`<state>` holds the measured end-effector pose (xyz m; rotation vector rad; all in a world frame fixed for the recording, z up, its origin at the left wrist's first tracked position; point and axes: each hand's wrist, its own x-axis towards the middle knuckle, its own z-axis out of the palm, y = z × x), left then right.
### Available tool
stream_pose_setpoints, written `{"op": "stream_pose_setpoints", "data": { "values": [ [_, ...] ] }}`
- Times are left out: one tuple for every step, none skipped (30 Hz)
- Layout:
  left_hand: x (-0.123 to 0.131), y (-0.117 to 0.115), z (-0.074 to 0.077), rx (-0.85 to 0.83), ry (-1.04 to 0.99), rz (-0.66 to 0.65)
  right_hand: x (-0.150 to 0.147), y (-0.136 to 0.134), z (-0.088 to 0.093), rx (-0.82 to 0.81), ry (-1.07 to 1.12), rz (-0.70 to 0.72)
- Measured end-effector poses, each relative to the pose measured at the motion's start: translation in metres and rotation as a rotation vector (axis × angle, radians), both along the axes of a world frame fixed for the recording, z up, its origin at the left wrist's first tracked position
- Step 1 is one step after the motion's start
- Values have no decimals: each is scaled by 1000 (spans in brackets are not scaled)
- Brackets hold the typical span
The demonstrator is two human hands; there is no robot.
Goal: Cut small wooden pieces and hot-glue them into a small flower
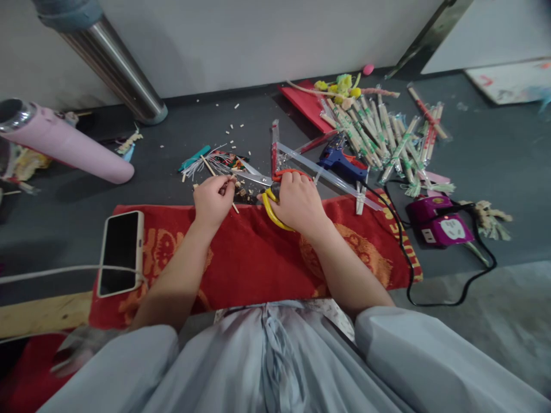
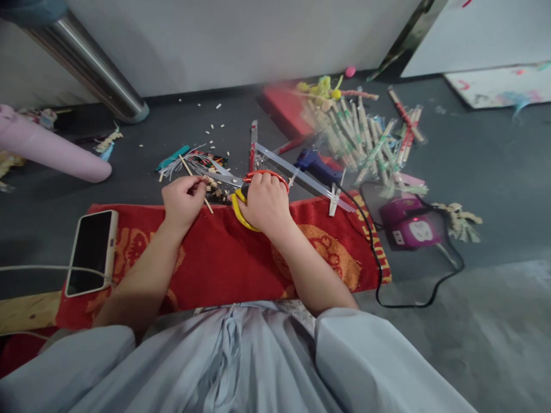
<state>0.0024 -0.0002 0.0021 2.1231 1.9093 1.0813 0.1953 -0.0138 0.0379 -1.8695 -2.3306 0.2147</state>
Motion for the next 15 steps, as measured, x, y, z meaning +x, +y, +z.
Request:
{"op": "stream_pose_setpoints", "data": {
  "values": [
    [0, 0, 1, 13, 5, 9, 0, -1, 0, -9, -4, 6],
    [1, -1, 1, 30, 8, 19, -1, -1, 0, -18, -7, 8],
    [1, -1, 2, 52, 9, 28, -1, -1, 0, -25, -9, 6],
    [0, -1, 2, 77, 8, 35, -1, -1, 0, -32, -11, 1],
    [0, 0, 2, 104, 4, 40, 0, -1, 0, -40, -13, -6],
    [-1, 0, 1, 129, -2, 41, 0, -1, 0, -48, -14, -14],
    [-1, 0, 1, 152, -8, 41, 0, 0, 0, -56, -12, -20],
    [-2, 0, 0, 172, -12, 40, 1, 0, -1, -63, -10, -24],
    [-2, 1, 0, 188, -14, 40, 1, 0, -1, -68, -7, -24],
    [-2, 1, 0, 201, -16, 40, 1, 0, -1, -72, -5, -22],
    [-3, 1, 0, 210, -20, 40, 1, 0, -1, -76, -4, -20],
    [-3, 1, 0, 218, -27, 41, 1, 0, -1, -79, -3, -18],
    [-3, 1, 0, 223, -36, 40, 1, -1, 0, -82, -3, -16],
    [-2, 1, 0, 225, -46, 39, 1, -1, 0, -86, -4, -14],
    [-2, 1, 0, 225, -56, 37, 1, -2, 0, -89, -5, -12]
  ]
}}
